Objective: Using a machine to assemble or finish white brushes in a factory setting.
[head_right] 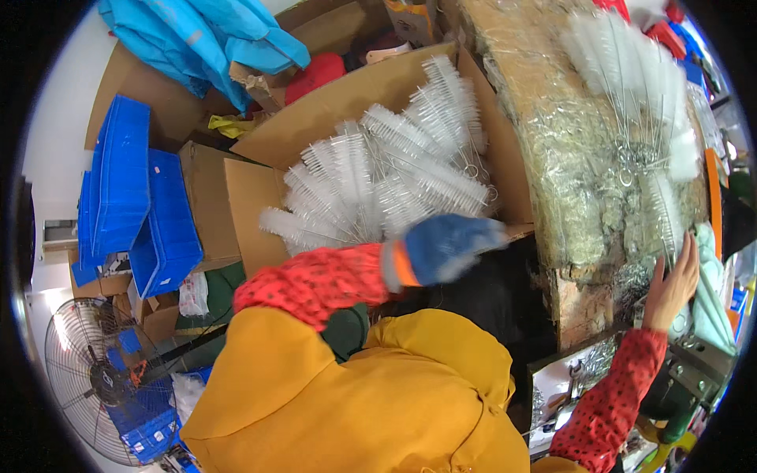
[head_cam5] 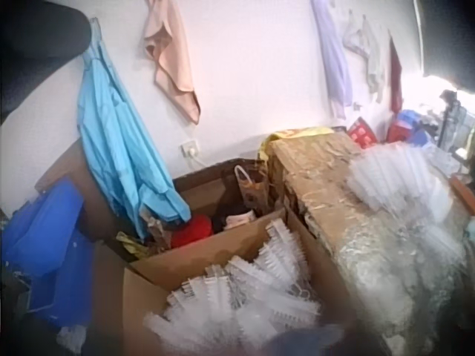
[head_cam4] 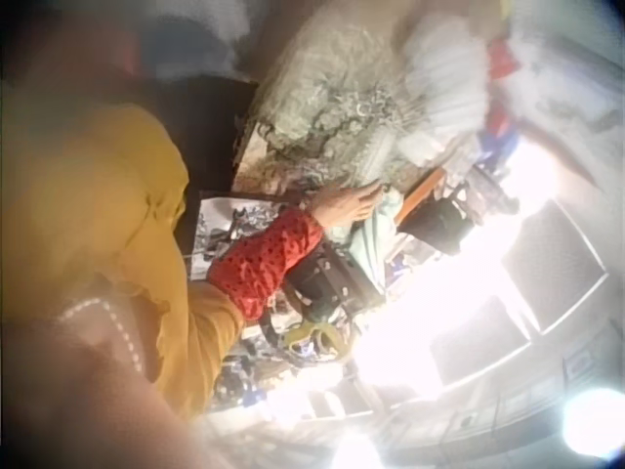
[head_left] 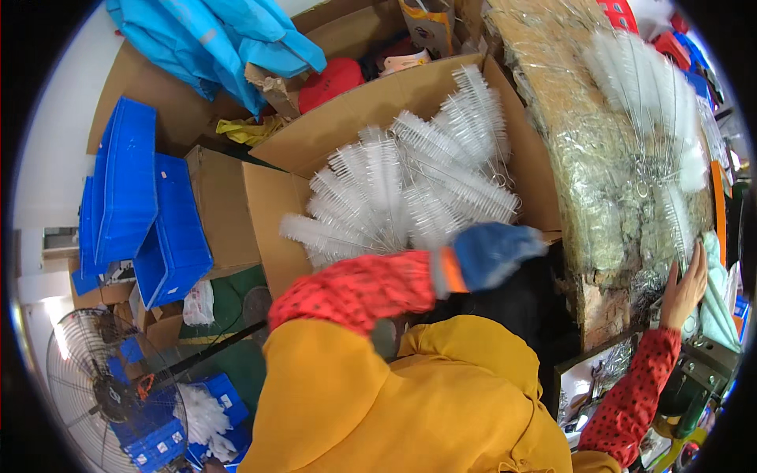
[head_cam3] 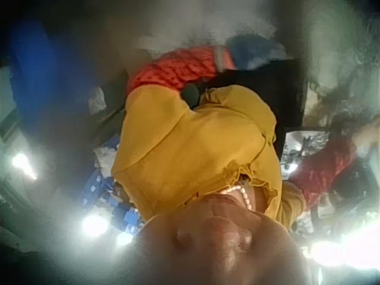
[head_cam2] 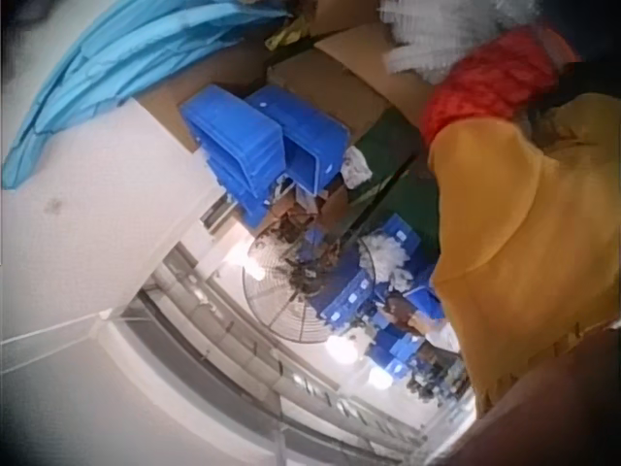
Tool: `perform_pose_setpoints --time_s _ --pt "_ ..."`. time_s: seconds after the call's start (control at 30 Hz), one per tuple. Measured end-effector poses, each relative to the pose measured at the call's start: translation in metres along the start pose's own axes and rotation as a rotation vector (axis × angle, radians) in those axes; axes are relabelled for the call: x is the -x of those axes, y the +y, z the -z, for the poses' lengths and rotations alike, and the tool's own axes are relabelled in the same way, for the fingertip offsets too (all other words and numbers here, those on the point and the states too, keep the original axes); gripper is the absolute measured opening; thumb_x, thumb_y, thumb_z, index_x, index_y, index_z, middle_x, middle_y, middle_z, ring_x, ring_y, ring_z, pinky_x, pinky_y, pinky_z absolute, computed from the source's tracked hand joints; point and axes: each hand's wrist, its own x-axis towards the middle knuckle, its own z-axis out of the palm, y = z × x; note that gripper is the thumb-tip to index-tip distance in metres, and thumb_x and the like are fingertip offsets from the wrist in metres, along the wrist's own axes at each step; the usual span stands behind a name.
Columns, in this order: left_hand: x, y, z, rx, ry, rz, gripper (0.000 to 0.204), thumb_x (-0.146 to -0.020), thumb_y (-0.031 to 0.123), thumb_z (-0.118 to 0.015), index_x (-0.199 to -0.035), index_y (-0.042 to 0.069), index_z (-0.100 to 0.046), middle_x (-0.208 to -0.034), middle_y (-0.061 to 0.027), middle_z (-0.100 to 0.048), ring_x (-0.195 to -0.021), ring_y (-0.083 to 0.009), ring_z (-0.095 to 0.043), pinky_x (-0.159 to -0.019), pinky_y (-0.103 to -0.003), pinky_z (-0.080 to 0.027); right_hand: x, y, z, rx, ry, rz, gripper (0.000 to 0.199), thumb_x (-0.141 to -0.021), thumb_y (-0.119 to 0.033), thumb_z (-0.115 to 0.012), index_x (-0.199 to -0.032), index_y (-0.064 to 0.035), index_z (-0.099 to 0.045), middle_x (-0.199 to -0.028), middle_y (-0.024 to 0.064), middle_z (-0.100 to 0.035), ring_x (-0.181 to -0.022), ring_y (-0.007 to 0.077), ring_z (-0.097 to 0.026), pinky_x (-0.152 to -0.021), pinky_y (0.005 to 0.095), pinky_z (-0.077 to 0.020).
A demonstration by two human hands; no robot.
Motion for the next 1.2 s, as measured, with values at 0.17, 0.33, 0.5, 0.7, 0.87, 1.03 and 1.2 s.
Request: perform_pose_setpoints --time_s 0.17,0.33,0.5,0.7,0.87,1.03,1.2 --pt "-0.117 0.035 -0.133 -0.288 0.329 -0.384 0.035 -0.084 0.016 -0.037 -0.117 0.013 -0.048 -0.129 -0.0085 -0.043 -0.111 -0.0242 -0.048 -0.102 -0.038 -0.028 0.044 -0.015 0.084 -0.214 0.153 -0.051 0.042 -0.083 -0.006 -0.051 -0.124 -0.0021 -0.042 -0.125 0.0137 -0.044 -0.115 0.0288 -0.042 -0.095 0.0380 -0.0328" --pt "-0.209 0.040 -0.239 -0.451 0.315 -0.408 0.031 -0.085 0.023 -0.038 -0.110 0.013 -0.054 -0.114 -0.0049 -0.055 -0.104 -0.0232 -0.053 -0.095 -0.041 -0.036 0.124 0.024 0.174 0.150 0.382 -0.191 0.027 -0.089 -0.012 -0.049 -0.111 0.0035 -0.052 -0.113 0.0159 -0.053 -0.103 0.0298 -0.051 -0.088 0.0382 -0.0400" --pt "-0.251 0.033 -0.286 -0.476 -0.217 -0.268 0.016 -0.069 0.019 -0.052 -0.071 0.008 -0.063 -0.070 -0.0130 -0.061 -0.064 -0.0266 -0.060 -0.057 -0.040 -0.046 0.230 0.098 0.239 0.626 0.686 -0.456 0.040 -0.083 -0.024 -0.058 -0.111 0.0046 -0.050 -0.114 0.0187 -0.052 -0.102 0.0312 -0.051 -0.088 0.0387 -0.0396" --pt "-0.261 0.007 -0.272 -0.590 -0.289 -0.230 0.046 -0.078 0.008 -0.040 -0.123 0.017 -0.044 -0.124 -0.0127 -0.048 -0.074 -0.0227 -0.060 -0.060 -0.038 -0.049 0.280 0.121 0.219 -0.033 0.462 -1.053 0.042 -0.086 -0.030 -0.051 -0.109 0.0054 -0.050 -0.106 0.0169 -0.054 -0.095 0.0225 -0.052 -0.085 0.0315 -0.0384" --pt "-0.286 0.020 -0.257 -0.825 -0.417 -0.396 0.017 -0.077 0.014 -0.047 -0.090 0.014 -0.058 -0.089 -0.0084 -0.060 -0.069 -0.0240 -0.061 -0.057 -0.038 -0.048 0.224 0.135 0.254 -0.172 0.349 -1.013 0.033 -0.087 -0.028 -0.052 -0.100 0.0025 -0.054 -0.081 0.0063 -0.056 -0.075 0.0137 -0.050 -0.069 0.0275 -0.0405" --pt "-0.324 0.014 -0.207 -0.744 -0.306 -0.558 0.013 -0.077 0.012 -0.046 -0.078 0.012 -0.059 -0.073 -0.0082 -0.059 -0.066 -0.0263 -0.059 -0.060 -0.038 -0.048 0.203 0.190 0.274 -0.226 0.261 -0.978 0.046 -0.084 -0.039 -0.050 -0.102 0.0027 -0.055 -0.092 0.0108 -0.056 -0.086 0.0202 -0.050 -0.080 0.0287 -0.0362" --pt "-0.327 0.003 -0.121 -0.533 -0.029 -0.448 0.015 -0.075 0.014 -0.053 -0.088 0.010 -0.059 -0.083 -0.0120 -0.061 -0.075 -0.0306 -0.058 -0.066 -0.039 -0.047 0.186 0.206 0.275 -0.150 0.239 -1.009 0.050 -0.085 -0.039 -0.047 -0.114 0.0020 -0.049 -0.108 0.0135 -0.054 -0.099 0.0211 -0.049 -0.088 0.0297 -0.0339"
